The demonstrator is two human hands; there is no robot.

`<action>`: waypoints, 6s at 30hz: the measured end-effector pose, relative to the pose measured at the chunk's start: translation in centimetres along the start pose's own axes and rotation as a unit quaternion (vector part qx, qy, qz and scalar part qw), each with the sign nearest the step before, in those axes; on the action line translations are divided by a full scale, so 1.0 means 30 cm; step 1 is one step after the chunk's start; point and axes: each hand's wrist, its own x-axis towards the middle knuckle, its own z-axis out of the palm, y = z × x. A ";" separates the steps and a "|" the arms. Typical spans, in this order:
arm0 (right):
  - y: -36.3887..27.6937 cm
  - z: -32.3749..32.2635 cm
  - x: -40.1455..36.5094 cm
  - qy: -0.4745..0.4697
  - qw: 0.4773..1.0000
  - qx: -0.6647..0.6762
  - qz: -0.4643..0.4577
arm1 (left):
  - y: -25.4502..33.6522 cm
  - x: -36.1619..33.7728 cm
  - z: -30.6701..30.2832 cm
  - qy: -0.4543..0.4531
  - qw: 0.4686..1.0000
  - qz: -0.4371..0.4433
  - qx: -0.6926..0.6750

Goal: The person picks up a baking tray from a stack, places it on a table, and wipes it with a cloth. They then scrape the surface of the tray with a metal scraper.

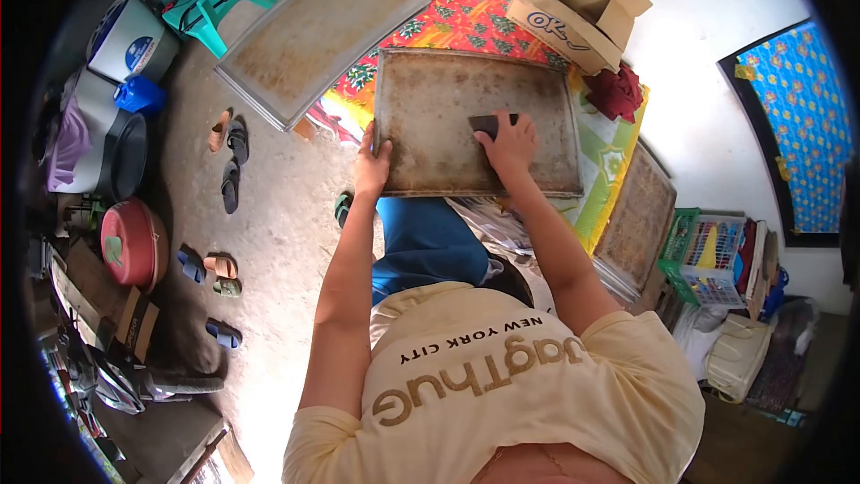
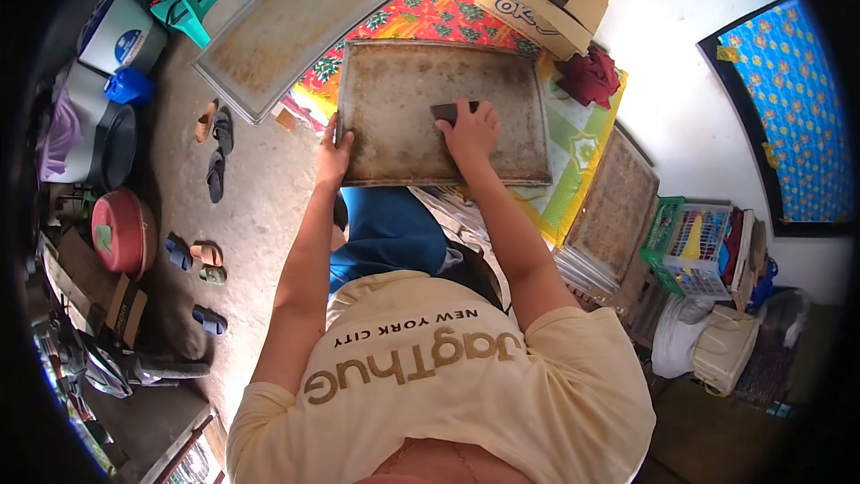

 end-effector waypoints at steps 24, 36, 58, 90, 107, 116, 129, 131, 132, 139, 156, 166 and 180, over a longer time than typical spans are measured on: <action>0.451 -0.052 0.273 0.019 0.956 -0.015 0.292 | 0.001 -0.003 -0.010 -0.016 0.999 -0.015 -0.044; 0.441 0.050 0.567 0.001 0.985 -0.065 0.159 | 0.053 -0.016 -0.020 -0.034 0.994 -0.042 -0.098; -0.246 0.130 0.461 0.034 0.972 0.061 -0.225 | 0.000 -0.002 -0.007 -0.033 0.991 -0.051 -0.121; -0.464 0.186 0.561 0.015 0.936 0.061 -0.347 | 0.085 -0.023 -0.038 -0.036 0.993 -0.050 -0.101; -0.132 0.020 0.130 0.010 0.962 0.200 -0.183 | 0.032 -0.013 -0.015 -0.018 0.997 -0.016 -0.074; 0.066 0.027 0.174 -0.002 0.999 0.035 0.036 | -0.028 0.015 0.004 -0.028 0.991 -0.030 -0.126; -0.019 0.045 0.156 0.047 0.999 0.022 -0.005 | 0.043 -0.009 -0.014 -0.022 0.995 -0.025 -0.092; -0.127 0.039 0.052 0.027 0.995 0.056 -0.078 | 0.094 -0.024 -0.017 -0.033 0.993 -0.049 -0.098; -0.164 0.047 0.011 0.027 0.990 0.079 -0.113 | 0.118 -0.030 -0.027 -0.045 0.992 -0.066 -0.096; 0.011 0.110 0.259 0.075 0.991 0.057 0.094 | 0.044 -0.008 -0.025 -0.058 0.995 -0.044 -0.064; -0.028 0.082 0.253 0.001 0.992 0.037 0.118 | 0.114 -0.025 -0.038 -0.050 0.997 -0.047 -0.030; 0.092 0.008 0.104 -0.019 0.968 0.231 0.093 | 0.092 -0.040 -0.035 -0.045 0.998 -0.037 -0.029; 0.245 -0.033 0.058 0.008 0.988 0.004 0.157 | 0.111 -0.044 -0.031 -0.044 0.996 -0.046 -0.058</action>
